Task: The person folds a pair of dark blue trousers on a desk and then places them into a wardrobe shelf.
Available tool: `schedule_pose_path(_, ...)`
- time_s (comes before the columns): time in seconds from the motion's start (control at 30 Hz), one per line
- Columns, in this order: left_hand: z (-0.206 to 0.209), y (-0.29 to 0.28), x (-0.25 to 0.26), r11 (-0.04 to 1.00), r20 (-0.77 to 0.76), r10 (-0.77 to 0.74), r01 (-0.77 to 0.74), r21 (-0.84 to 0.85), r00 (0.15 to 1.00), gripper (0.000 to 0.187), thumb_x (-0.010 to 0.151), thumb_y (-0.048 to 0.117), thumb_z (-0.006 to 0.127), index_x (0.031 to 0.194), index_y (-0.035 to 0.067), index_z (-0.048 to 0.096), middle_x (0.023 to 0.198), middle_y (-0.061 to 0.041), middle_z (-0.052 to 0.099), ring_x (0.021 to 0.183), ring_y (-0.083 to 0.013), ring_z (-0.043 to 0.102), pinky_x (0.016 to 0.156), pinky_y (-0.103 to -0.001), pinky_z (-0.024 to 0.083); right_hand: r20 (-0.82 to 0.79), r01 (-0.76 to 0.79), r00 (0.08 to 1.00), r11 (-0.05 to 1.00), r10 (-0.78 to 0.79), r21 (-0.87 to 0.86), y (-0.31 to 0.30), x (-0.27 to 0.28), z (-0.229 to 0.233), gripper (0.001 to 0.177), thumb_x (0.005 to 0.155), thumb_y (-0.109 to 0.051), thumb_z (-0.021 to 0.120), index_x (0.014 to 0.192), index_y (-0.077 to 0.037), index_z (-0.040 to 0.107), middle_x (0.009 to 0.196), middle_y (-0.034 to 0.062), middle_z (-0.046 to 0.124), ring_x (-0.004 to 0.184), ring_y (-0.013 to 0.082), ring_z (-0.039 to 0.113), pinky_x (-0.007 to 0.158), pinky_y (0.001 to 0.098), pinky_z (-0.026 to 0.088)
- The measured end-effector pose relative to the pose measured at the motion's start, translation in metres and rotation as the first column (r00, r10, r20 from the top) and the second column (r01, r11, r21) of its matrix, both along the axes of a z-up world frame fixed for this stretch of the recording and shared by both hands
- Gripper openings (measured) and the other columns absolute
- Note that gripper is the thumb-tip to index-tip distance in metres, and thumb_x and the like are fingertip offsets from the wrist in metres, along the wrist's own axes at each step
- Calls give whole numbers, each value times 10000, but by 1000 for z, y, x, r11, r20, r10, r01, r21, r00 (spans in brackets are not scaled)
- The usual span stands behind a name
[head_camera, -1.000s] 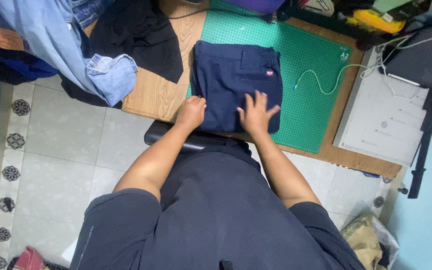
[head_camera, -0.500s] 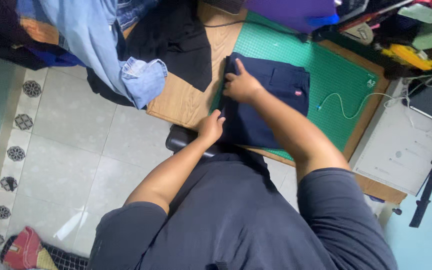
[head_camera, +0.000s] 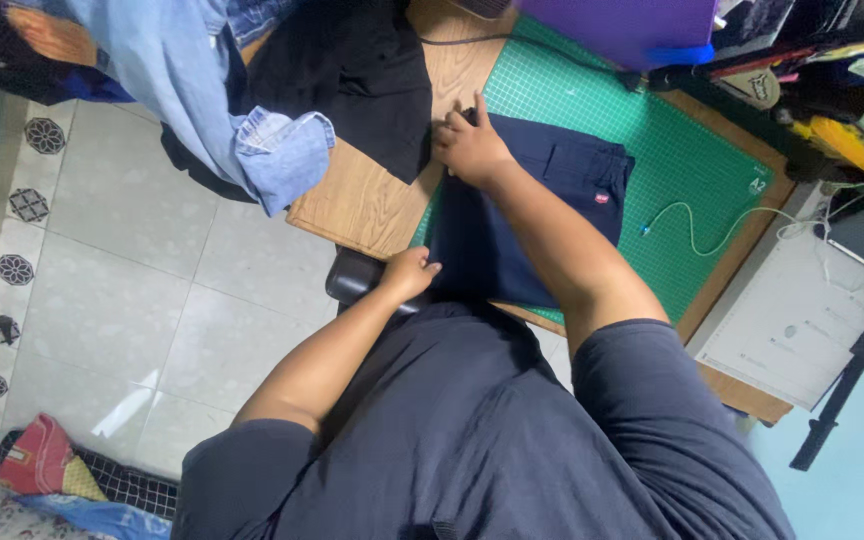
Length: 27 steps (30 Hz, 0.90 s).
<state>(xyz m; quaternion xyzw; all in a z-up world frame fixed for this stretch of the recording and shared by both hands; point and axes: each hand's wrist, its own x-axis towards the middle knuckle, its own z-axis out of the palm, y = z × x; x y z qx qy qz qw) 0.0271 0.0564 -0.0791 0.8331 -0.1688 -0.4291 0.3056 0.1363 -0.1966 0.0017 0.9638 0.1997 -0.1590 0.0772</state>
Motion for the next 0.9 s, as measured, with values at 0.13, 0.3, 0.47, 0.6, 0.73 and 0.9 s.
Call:
schedule_pose_path(0.13, 46, -1, 16, 950, -10, -253, 250, 188, 967, 426, 852, 488, 779, 878, 65, 737, 880, -157, 718, 865, -368, 692, 778, -487, 530, 338, 183, 913, 970, -227, 157, 7, -33, 17, 444, 876, -377, 722, 1258, -152, 690, 1360, 70, 587, 1405, 287, 450, 1069, 862, 156)
schedule_pose_path(0.3, 117, -25, 28, 748, 153, -429, 256, 612, 890, 405, 779, 425, 798, 1028, 111, 736, 1166, -119, 661, 1148, -329, 599, 956, -531, 445, 409, 252, 804, 871, -431, 422, 29, -119, 36, 335, 926, -345, 770, 1190, -171, 661, 1347, 104, 558, 1359, 329, 490, 1073, 856, 183)
schedule_pose_path(0.47, 131, -58, 31, 902, 503, -367, 432, -15, 783, 336, 1014, 311, 670, 1278, 103, 655, 1289, -112, 643, 1289, -327, 566, 1161, -518, 411, 324, 578, 579, 657, -748, 483, -18, -189, 39, 389, 861, -324, 796, 1189, -161, 661, 1347, 140, 555, 1317, 361, 493, 1060, 844, 202)
schedule_pose_path(0.6, 122, -120, 42, 813, 724, -358, 578, -68, 589, 549, 913, 328, 704, 1394, 101, 572, 1422, -138, 561, 1395, -331, 452, 1161, -599, 285, 340, 667, 185, 372, -922, 646, -96, -212, 7, 485, 966, -273, 745, 1337, -12, 572, 1375, 216, 532, 1291, 441, 487, 1103, 633, 351)
schedule_pose_path(0.73, 97, -162, 70, 896, 643, -323, 444, -30, 695, 644, 930, 338, 706, 1480, 72, 501, 1557, -142, 450, 1481, -332, 347, 1199, -565, 244, 152, 760, 92, 168, -984, 628, -156, -201, -54, 381, 985, -309, 738, 1207, -21, 624, 1176, 228, 674, 1114, 439, 624, 986, 502, 491)
schedule_pose_path(0.9, 68, -163, 91, 923, 602, -163, 337, -187, 782, 723, 962, 345, 674, 1567, 64, 396, 1652, -147, 338, 1527, -359, 279, 1207, -526, 258, 233, 736, 3, 160, -972, 657, -166, -185, -81, 358, 989, -367, 687, 1142, -44, 664, 946, 213, 735, 838, 446, 692, 721, 527, 535)
